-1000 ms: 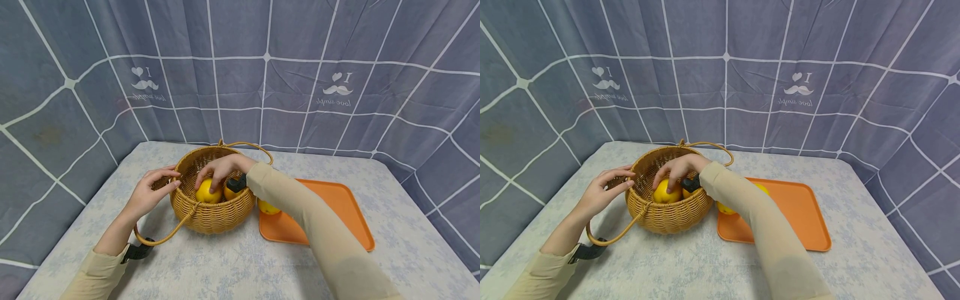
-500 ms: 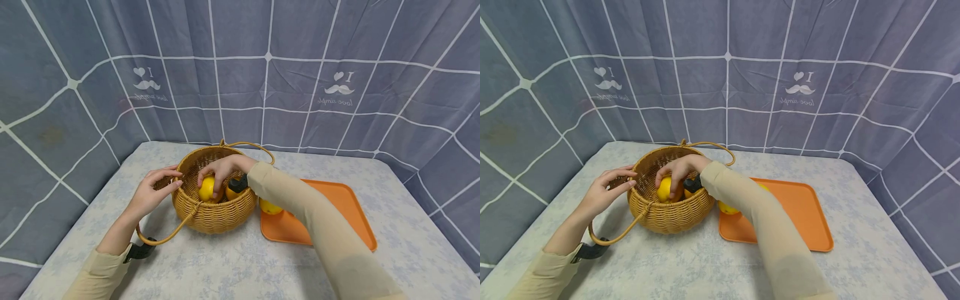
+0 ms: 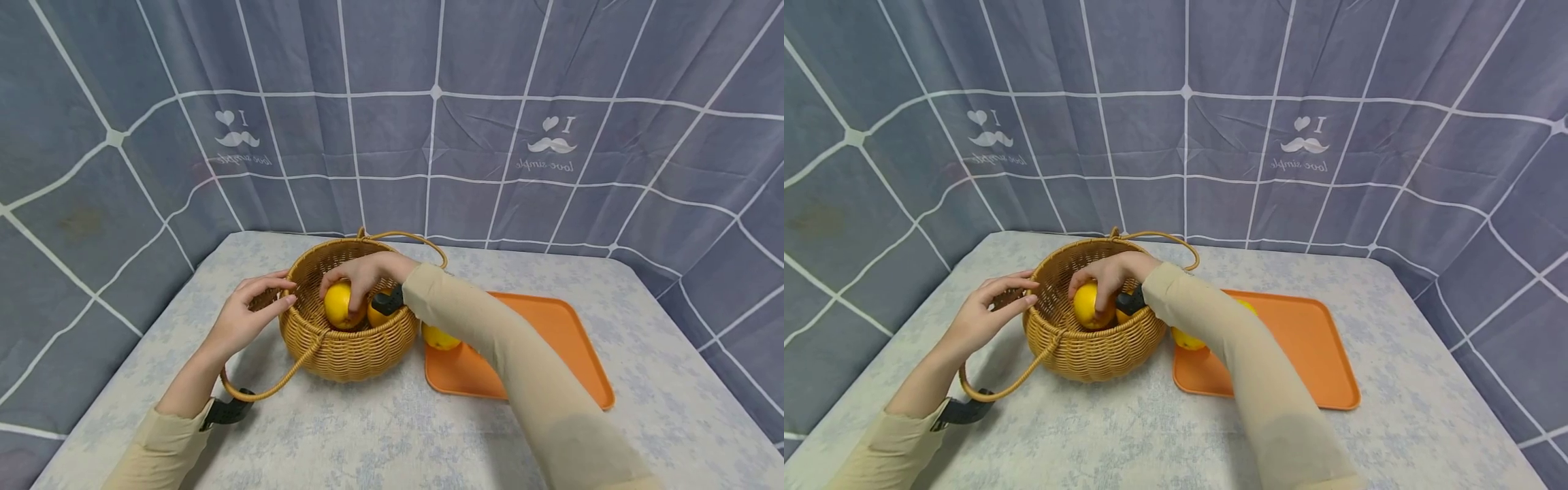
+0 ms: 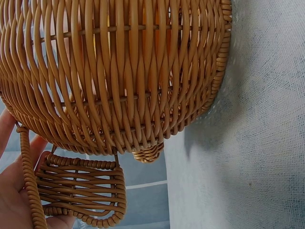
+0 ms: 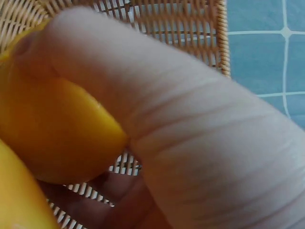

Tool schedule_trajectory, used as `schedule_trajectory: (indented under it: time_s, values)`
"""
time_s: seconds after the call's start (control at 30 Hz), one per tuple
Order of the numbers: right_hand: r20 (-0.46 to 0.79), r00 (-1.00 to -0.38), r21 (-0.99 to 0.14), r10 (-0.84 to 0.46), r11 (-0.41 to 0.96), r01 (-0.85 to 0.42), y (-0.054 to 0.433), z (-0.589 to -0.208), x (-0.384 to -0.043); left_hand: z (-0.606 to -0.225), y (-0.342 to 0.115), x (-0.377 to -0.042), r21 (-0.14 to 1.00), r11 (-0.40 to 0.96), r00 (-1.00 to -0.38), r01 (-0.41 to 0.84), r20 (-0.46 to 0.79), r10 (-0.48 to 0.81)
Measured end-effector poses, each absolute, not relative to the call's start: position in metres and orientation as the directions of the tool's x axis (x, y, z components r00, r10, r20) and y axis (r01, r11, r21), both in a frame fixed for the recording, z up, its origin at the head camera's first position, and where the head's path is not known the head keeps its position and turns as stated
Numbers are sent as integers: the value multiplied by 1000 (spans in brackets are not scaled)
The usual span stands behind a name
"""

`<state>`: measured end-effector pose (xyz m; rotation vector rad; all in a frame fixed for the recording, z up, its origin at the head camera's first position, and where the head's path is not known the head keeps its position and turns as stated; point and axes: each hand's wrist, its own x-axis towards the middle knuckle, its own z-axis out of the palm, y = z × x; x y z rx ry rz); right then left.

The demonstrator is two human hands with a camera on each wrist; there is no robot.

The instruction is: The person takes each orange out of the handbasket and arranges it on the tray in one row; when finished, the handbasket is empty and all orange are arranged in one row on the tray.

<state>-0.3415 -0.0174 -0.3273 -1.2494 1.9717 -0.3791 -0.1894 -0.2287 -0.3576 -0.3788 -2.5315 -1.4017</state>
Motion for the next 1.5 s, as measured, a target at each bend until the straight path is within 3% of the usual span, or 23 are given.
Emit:
schedule_trajectory:
  time_s: [0.13, 0.4, 0.73, 0.93, 1.13, 1.5]
  values:
    - [-394, -228, -638, -890, 444, -629, -17, -325, -341, -357, -229, -188, 795, 510, -942, 328, 314, 115]
    - [-346, -276, -657, -897, 442, -611, -15, -320, -338, -357, -229, -188, 803, 500, -943, 325, 312, 113]
    - [-225, -198, -799, -954, 297, -523, -9, -317, -342, -356, -229, -188, 800, 493, -938, 342, 325, 123]
    - [-176, -305, -838, -936, 305, -453, 0, -306, -337, -357, -228, -188, 797, 493, -936, 348, 329, 128]
    - [28, -361, -887, -932, 143, -439, 9, -288, -329, -358, -228, -187, 800, 493, -938, 343, 323, 129]
    - [286, -530, -820, -798, 82, -566, 51, -273, -311, -359, -230, -186, 795, 496, -935, 349, 329, 131]
